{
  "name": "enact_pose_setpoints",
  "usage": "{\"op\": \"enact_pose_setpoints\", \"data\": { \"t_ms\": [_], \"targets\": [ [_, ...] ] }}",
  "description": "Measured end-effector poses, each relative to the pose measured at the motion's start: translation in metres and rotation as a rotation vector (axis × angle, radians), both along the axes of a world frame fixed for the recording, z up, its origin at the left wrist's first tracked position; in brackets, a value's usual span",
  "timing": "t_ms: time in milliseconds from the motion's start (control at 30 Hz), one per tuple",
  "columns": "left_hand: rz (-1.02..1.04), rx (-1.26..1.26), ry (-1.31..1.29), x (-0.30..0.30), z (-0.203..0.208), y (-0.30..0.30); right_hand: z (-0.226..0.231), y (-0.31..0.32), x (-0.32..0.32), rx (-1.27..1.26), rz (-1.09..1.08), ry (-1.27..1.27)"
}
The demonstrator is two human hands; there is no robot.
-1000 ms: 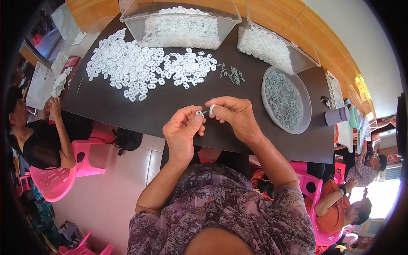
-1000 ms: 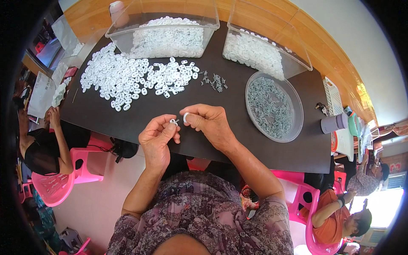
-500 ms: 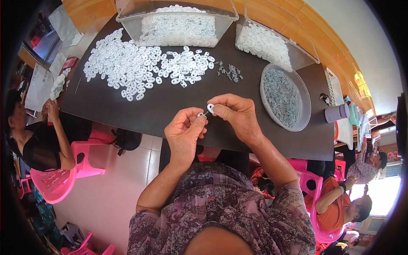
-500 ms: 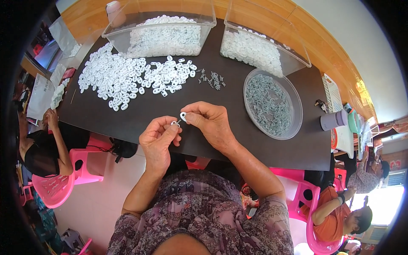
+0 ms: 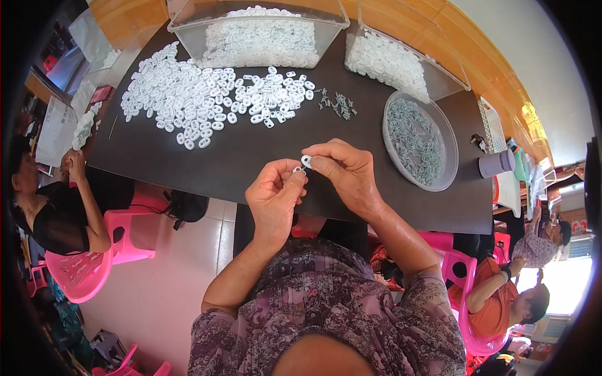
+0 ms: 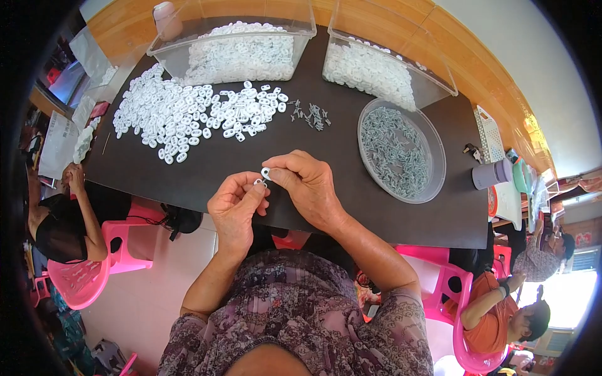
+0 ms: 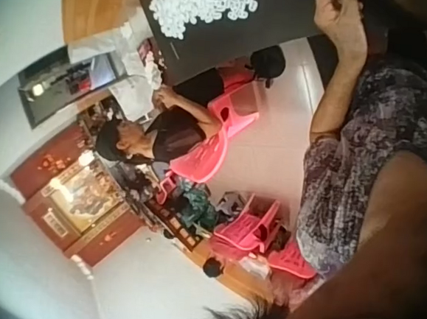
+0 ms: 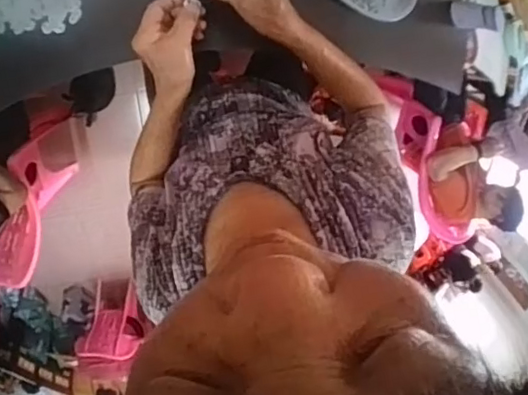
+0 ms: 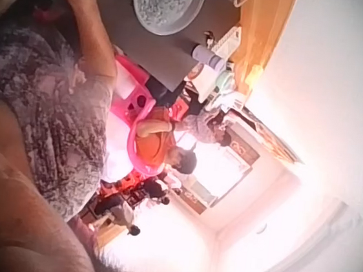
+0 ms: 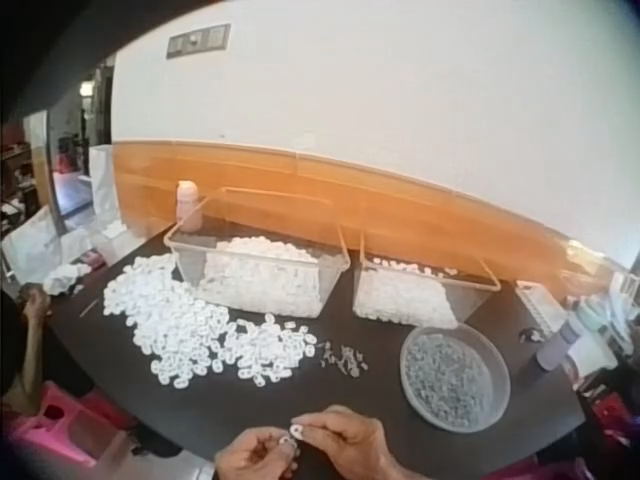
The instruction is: The recorder is manually assembling small white plastic components by inserting tiny metal pins or components into them at a production table.
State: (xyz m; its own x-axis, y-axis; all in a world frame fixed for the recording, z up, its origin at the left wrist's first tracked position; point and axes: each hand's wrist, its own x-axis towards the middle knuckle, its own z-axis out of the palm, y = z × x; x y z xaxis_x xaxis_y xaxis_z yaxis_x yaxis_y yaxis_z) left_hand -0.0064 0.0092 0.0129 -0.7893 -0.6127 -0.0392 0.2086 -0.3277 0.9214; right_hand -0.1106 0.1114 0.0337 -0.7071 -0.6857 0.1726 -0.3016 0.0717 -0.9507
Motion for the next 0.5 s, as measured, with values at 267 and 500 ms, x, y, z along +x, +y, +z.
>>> {"op": "enact_pose_setpoints", "data": {
  "t_ms": [267,500],
  "targets": [
    [-0.012,0.027,0.007,-0.0017,-0.0017,0.0023,-0.008,-0.0008,0.0032,-0.031,-0.03,-0.095],
    [-0.004,0.031,0.072,-0.0046,-0.0068,0.0033,-0.0099,-0.0011,0.0043,-0.008,-0.047,0.138]
  ]
}}
